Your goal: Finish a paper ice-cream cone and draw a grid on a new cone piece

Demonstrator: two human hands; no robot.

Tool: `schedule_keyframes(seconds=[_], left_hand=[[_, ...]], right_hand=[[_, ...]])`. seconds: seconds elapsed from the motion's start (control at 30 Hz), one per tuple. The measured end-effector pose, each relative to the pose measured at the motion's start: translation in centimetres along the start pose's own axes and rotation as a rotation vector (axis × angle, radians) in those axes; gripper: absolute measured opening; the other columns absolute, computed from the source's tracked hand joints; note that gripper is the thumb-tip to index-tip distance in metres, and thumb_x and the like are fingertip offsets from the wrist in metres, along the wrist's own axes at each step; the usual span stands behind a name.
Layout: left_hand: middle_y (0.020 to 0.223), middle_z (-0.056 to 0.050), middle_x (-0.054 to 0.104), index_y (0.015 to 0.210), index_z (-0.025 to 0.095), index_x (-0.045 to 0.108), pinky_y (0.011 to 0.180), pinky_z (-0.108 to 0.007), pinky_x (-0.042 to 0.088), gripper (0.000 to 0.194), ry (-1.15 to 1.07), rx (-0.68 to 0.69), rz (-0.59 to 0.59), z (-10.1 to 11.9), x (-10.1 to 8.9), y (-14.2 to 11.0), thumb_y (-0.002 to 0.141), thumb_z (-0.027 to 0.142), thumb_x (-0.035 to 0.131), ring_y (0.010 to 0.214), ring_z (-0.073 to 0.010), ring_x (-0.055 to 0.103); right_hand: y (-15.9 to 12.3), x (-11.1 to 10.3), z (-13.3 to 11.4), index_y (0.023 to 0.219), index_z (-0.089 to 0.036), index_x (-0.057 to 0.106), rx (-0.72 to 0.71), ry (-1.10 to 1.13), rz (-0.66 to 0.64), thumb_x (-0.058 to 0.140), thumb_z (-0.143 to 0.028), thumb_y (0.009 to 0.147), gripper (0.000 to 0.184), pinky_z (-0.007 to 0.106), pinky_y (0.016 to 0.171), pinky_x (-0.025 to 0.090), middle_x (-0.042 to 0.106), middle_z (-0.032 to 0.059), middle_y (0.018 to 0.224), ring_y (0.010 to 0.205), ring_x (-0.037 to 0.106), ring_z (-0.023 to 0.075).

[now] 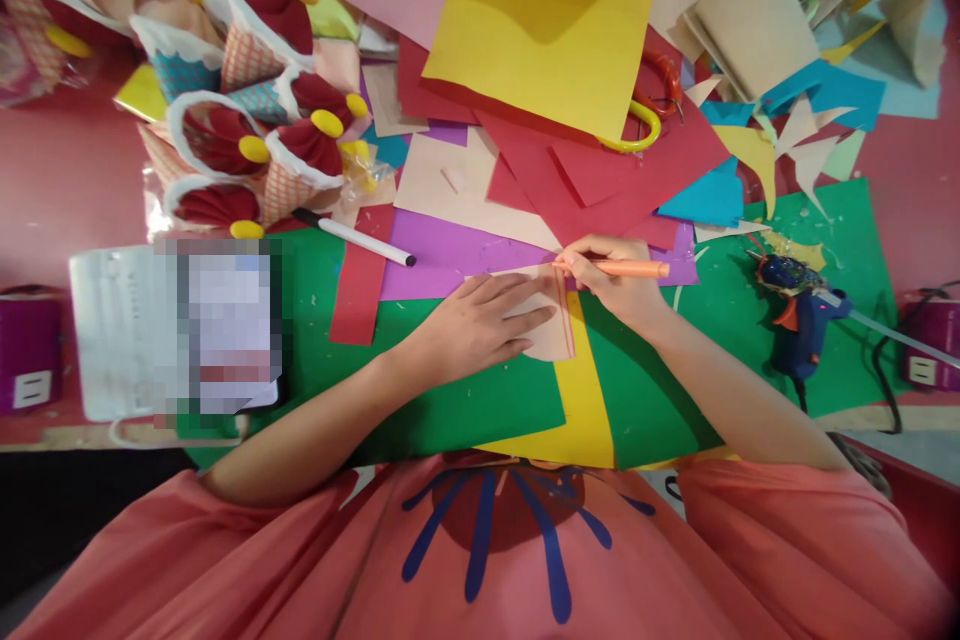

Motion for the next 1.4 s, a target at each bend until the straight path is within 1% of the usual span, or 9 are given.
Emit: schedule_keyframes(seconds=[0.17, 0.4, 0.5, 0.6, 0.83, 0.97, 1.03, 1.2, 1.4], left_hand=[[0.139, -0.013, 0.059, 0.131, 0.025, 0.060, 0.095, -0.043, 0.050, 0.036, 0.006, 0.012, 0.035, -0.01, 0.05, -0.03, 0.100, 0.036, 0.046, 0.122, -0.0290, 0.057], [0.140, -0.013, 0.057, 0.132, 0.026, 0.059, 0.097, -0.044, 0.049, 0.037, -0.019, -0.005, 0.001, -0.11, 0.16, -0.09, 0.099, 0.036, 0.046, 0.124, -0.0292, 0.056], [0.139, -0.013, 0.058, 0.131, 0.025, 0.059, 0.095, -0.044, 0.050, 0.036, -0.008, 0.006, 0.016, -0.07, 0.05, -0.03, 0.099, 0.036, 0.046, 0.123, -0.0295, 0.057], [0.136, -0.015, 0.059, 0.130, 0.024, 0.060, 0.090, -0.044, 0.052, 0.035, -0.002, 0.015, 0.035, -0.01, -0.06, 0.08, 0.099, 0.035, 0.046, 0.118, -0.0304, 0.059], [0.132, -0.016, 0.059, 0.128, 0.023, 0.060, 0.088, -0.045, 0.052, 0.034, -0.006, 0.019, 0.058, 0.01, -0.07, 0.13, 0.098, 0.034, 0.048, 0.115, -0.0309, 0.060], [0.133, -0.016, 0.058, 0.127, 0.024, 0.059, 0.090, -0.045, 0.052, 0.033, 0.004, 0.021, 0.050, -0.04, -0.02, 0.08, 0.098, 0.034, 0.049, 0.118, -0.0313, 0.059], [0.134, -0.015, 0.058, 0.128, 0.024, 0.059, 0.091, -0.045, 0.052, 0.033, 0.006, 0.020, 0.044, -0.08, 0.01, 0.06, 0.098, 0.034, 0.049, 0.118, -0.0310, 0.060], [0.136, -0.017, 0.057, 0.130, 0.021, 0.057, 0.091, -0.044, 0.052, 0.035, 0.023, 0.000, 0.073, -0.29, -0.12, 0.13, 0.099, 0.033, 0.047, 0.122, -0.0312, 0.058], [0.139, -0.016, 0.056, 0.135, 0.023, 0.053, 0.095, -0.044, 0.051, 0.037, 0.020, -0.030, 0.046, -0.40, -0.16, 0.23, 0.099, 0.031, 0.048, 0.127, -0.0305, 0.055]], right_hand=[[0.02, 0.07, -0.12, 0.075, -0.017, 0.069, -0.002, -0.028, 0.002, 0.059, -0.036, 0.087, 0.024, 0.025, 0.061, 0.046, 0.070, 0.0003, 0.069, 0.062, 0.062, 0.0105], [0.09, 0.04, -0.04, 0.072, -0.016, 0.069, -0.030, 0.023, -0.032, 0.061, -0.030, 0.086, 0.021, 0.023, 0.061, 0.046, 0.071, 0.0011, 0.071, 0.064, 0.063, 0.0106], [0.09, 0.03, 0.00, 0.072, -0.016, 0.068, -0.005, 0.047, -0.016, 0.061, -0.032, 0.086, 0.022, 0.023, 0.060, 0.046, 0.070, 0.0007, 0.069, 0.063, 0.063, 0.0107], [0.05, 0.11, -0.04, 0.075, -0.016, 0.069, 0.001, -0.004, 0.000, 0.060, -0.034, 0.087, 0.023, 0.024, 0.062, 0.046, 0.071, 0.0012, 0.071, 0.064, 0.063, 0.0110], [0.12, 0.14, 0.09, 0.075, -0.017, 0.069, -0.052, -0.035, -0.007, 0.059, -0.035, 0.088, 0.024, 0.024, 0.063, 0.047, 0.074, 0.0017, 0.074, 0.066, 0.065, 0.0120], [0.27, 0.14, 0.17, 0.068, -0.017, 0.067, -0.004, 0.004, -0.051, 0.059, -0.028, 0.082, 0.020, 0.024, 0.059, 0.045, 0.072, 0.0016, 0.069, 0.063, 0.064, 0.0126], [0.26, 0.10, 0.17, 0.065, -0.017, 0.065, 0.030, 0.048, -0.030, 0.060, -0.027, 0.080, 0.019, 0.024, 0.056, 0.044, 0.068, 0.0004, 0.064, 0.059, 0.061, 0.0114], [0.03, 0.01, 0.06, 0.072, -0.017, 0.061, 0.033, 0.171, 0.046, 0.061, -0.033, 0.083, 0.019, 0.022, 0.053, 0.041, 0.063, -0.0021, 0.064, 0.054, 0.054, 0.0077], [-0.06, 0.11, 0.18, 0.070, -0.017, 0.058, 0.026, 0.066, 0.027, 0.065, -0.044, 0.084, 0.031, 0.023, 0.053, 0.040, 0.065, -0.0007, 0.065, 0.058, 0.056, 0.0094]])
Point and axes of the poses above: each hand's wrist, its own y-axis towards the middle knuckle, its own x-axis out of the palm, z = x × y, the point moved 3 cm from there along y, towards the middle knuckle
